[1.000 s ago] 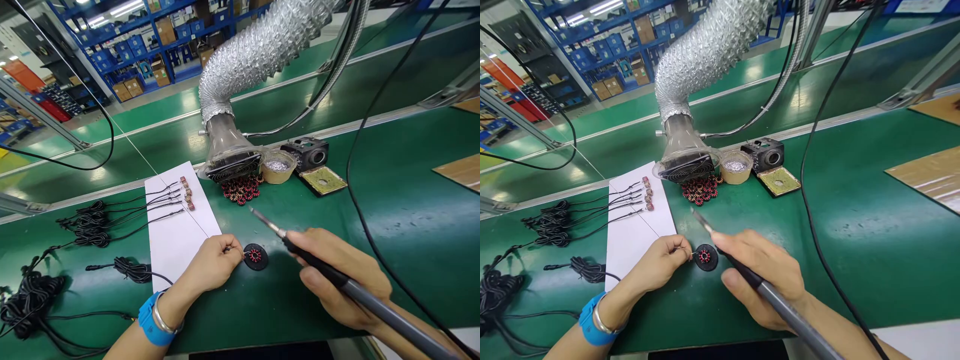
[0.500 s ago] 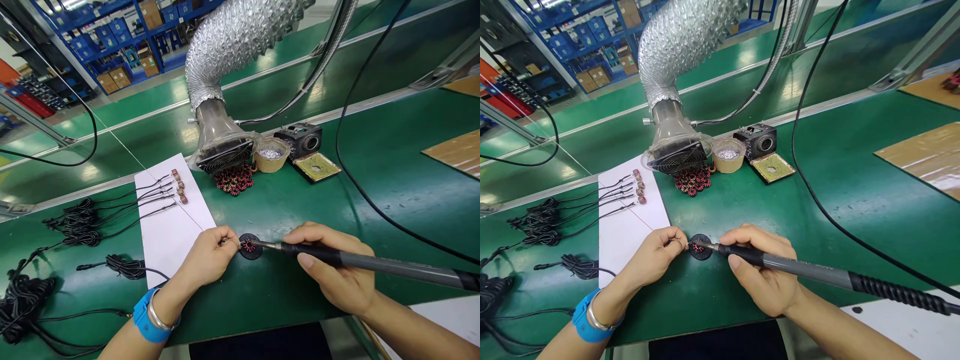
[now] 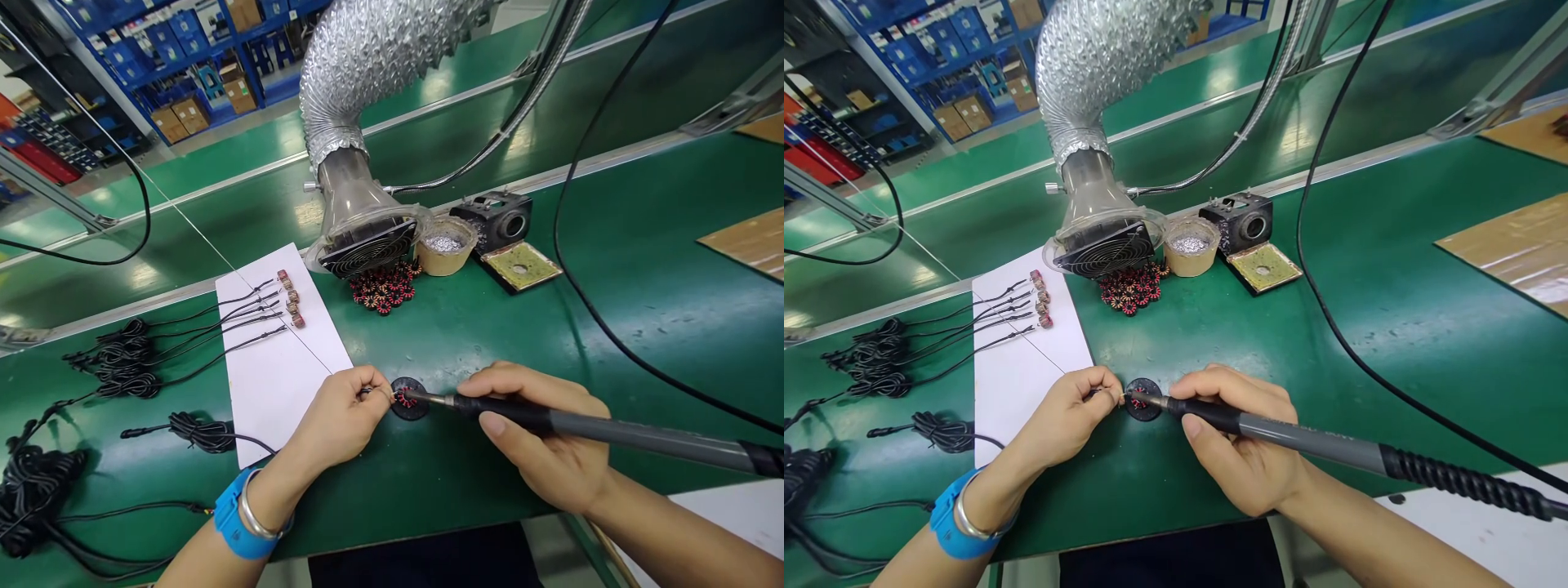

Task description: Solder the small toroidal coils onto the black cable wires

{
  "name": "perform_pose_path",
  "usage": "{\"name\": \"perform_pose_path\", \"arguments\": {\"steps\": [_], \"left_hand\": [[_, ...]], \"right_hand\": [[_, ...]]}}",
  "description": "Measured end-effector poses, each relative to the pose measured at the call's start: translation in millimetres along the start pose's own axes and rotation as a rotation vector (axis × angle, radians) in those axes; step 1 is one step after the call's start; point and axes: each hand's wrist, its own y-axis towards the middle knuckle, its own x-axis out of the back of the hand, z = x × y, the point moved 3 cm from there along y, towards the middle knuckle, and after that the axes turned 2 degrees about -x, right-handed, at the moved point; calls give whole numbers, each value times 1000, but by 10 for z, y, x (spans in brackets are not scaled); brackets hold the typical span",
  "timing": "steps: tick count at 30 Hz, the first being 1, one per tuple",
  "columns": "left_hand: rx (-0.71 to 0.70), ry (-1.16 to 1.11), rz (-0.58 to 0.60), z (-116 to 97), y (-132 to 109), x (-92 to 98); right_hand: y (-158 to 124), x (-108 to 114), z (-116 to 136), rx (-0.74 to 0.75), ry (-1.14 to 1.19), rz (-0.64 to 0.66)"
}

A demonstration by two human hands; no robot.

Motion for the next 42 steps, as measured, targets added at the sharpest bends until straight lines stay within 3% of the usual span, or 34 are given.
{"name": "perform_pose_path", "arguments": {"steps": [20,38,42], "left_hand": [[-17,9,1,-19,1,-13],[-9,28,21,-44,-22,-14],[-25,51,35,-88,-47,-8]], "right_hand": [[-10,-56,188,187,26,51],[-14,-43,94,186,67,-86],[73,-131,77,151,-23,1]]}}
